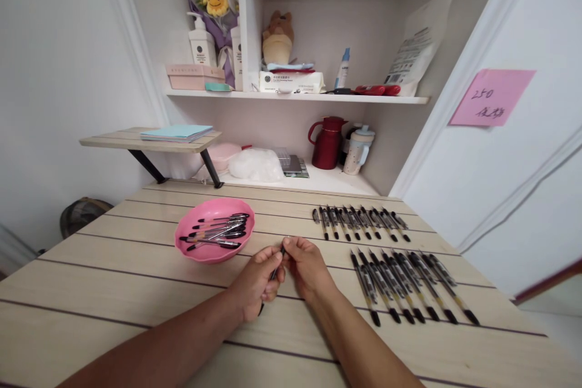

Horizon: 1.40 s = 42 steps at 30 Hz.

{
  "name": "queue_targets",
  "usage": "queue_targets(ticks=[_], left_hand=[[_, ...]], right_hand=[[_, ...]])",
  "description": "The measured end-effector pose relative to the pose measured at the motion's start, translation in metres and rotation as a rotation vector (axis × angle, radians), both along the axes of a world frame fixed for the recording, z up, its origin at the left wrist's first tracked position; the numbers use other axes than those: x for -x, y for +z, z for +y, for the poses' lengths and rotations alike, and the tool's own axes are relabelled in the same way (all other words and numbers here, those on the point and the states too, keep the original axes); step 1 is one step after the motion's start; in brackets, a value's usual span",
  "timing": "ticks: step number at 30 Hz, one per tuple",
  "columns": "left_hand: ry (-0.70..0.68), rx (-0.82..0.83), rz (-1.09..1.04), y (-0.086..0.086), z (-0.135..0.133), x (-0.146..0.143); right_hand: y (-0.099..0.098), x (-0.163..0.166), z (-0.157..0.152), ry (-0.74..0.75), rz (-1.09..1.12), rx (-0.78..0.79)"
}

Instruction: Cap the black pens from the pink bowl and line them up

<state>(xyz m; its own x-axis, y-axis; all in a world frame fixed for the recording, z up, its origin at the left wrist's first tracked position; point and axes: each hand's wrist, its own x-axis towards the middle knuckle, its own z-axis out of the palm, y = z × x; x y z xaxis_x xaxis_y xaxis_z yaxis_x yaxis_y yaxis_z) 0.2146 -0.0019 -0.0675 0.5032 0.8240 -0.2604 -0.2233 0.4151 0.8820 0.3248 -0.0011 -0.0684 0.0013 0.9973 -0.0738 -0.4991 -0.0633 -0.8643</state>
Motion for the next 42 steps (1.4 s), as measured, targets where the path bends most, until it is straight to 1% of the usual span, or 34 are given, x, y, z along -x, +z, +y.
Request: queue_targets(ticks=[4,7,9,11,14,19,21,23,25,29,31,34,35,37,39,40,41,42], left_hand=[[0.004,0.004,0.008,0.001,0.0,-0.001],[0.012,0.0,0.001,0.0,0.0,-0.001],[0.02,-0.008,-0.008,0.0,0.0,-0.001],[0.018,-0.014,-0.008,-0.001,0.0,0.0],[0.003,-0.01,0.001,-0.001,0.0,0.0],[-0.02,-0.017,0.0,-0.003,-0.001,-0.001],[-0.031,-0.025,-0.007,-0.003,-0.001,0.0],[-0.035,-0.022,-0.005,-0.003,0.0,0.001],[-0.032,-0.021,0.0,-0.003,0.0,0.001],[-0.014,-0.011,-0.011,-0.003,0.0,0.002],[-0.01,0.002,-0.022,-0.003,0.001,0.002],[-0.009,0.018,-0.031,-0.003,0.0,0.003],[-0.008,0.021,-0.031,-0.002,0.0,0.003],[-0.003,0.022,-0.026,-0.001,0.0,0.003],[0.001,0.023,-0.023,-0.001,0.0,0.003],[0.001,0.026,-0.022,0.0,0.0,0.003],[0.001,0.029,-0.02,0.0,0.0,0.003],[0.0,0.032,-0.02,0.0,0.0,0.002]], right_hand=[[0.0,0.001,0.002,-0.054,0.037,-0.027],[0.0,0.003,0.002,-0.028,0.051,-0.049],[0.0,0.003,0.001,0.008,0.04,-0.028],[-0.001,0.003,0.001,0.008,0.015,0.011],[0.0,0.0,0.002,-0.066,0.004,0.022],[0.003,-0.011,0.009,-0.167,0.111,-0.018],[0.002,-0.019,0.013,-0.219,0.109,-0.003],[-0.001,-0.027,0.016,-0.277,0.063,0.013],[-0.005,-0.035,0.018,-0.328,-0.088,0.031],[-0.01,-0.056,0.021,-0.379,-0.591,0.063],[-0.007,-0.07,0.022,-0.394,-0.74,0.088],[0.001,-0.092,0.024,-0.423,-0.93,0.119],[0.004,-0.098,0.026,-0.428,-1.044,0.126],[0.01,-0.106,0.029,-0.412,-1.39,0.141],[0.013,-0.107,0.034,-0.359,-1.748,0.157],[0.013,-0.106,0.038,-0.327,-1.878,0.162],[0.013,-0.104,0.041,-0.298,-1.952,0.162],[0.013,-0.101,0.045,-0.279,-1.97,0.16]])
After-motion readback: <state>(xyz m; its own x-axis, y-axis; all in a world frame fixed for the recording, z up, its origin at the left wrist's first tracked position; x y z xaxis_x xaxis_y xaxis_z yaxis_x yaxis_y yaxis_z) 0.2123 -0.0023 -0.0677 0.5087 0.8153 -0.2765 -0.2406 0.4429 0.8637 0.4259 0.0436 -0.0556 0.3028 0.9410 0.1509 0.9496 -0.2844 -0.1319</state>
